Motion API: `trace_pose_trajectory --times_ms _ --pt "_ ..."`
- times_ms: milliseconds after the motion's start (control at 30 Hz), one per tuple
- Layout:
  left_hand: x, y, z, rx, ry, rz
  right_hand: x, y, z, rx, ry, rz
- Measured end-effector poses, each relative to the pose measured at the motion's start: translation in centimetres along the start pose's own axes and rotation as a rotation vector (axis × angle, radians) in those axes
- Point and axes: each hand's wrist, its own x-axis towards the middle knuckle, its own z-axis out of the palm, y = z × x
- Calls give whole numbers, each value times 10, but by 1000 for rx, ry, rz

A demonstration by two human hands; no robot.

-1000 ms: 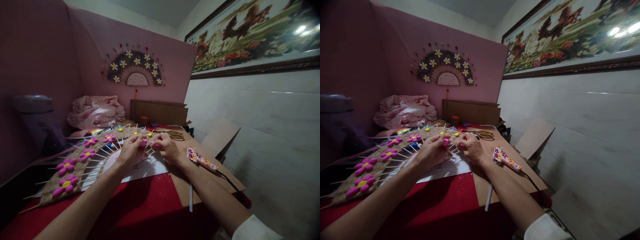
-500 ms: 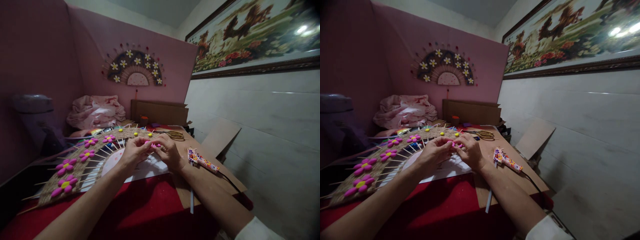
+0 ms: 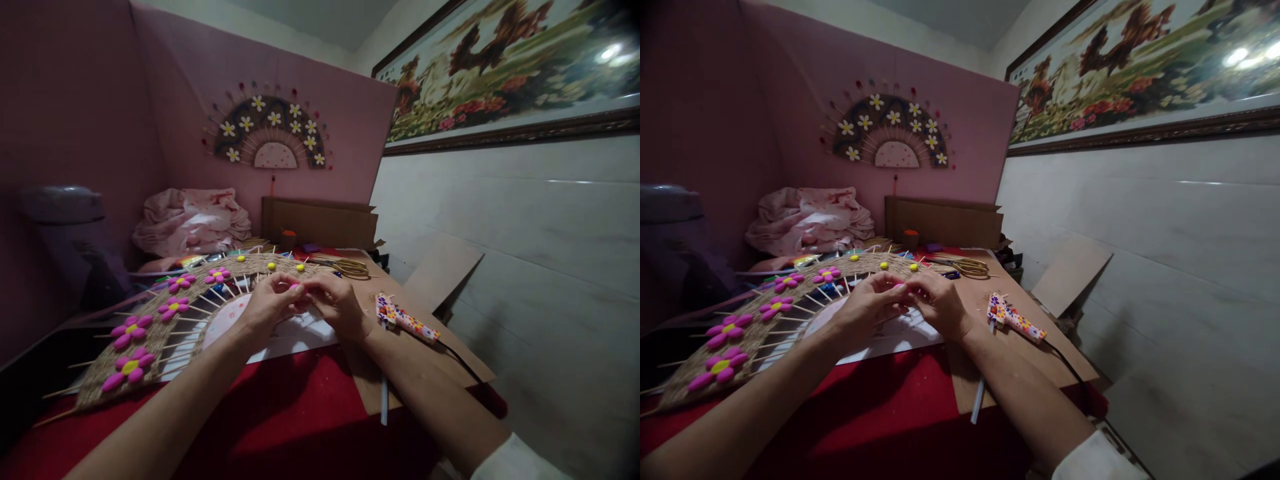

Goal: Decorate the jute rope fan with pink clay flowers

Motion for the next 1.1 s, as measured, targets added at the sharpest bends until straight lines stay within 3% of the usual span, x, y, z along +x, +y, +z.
trace_pose_trajectory --times_ms 367,700,900,1100 --pt "0 4 2 -79 52 0 1 0 0 38 -51 43" --pt "-4 13 2 -154 107 -87 -3 8 2 243 32 204" --pt "-3 11 0 -148 12 -52 -4 7 2 199 36 140" --pt "0 3 -1 -24 10 -41 -3 3 1 157 64 113"
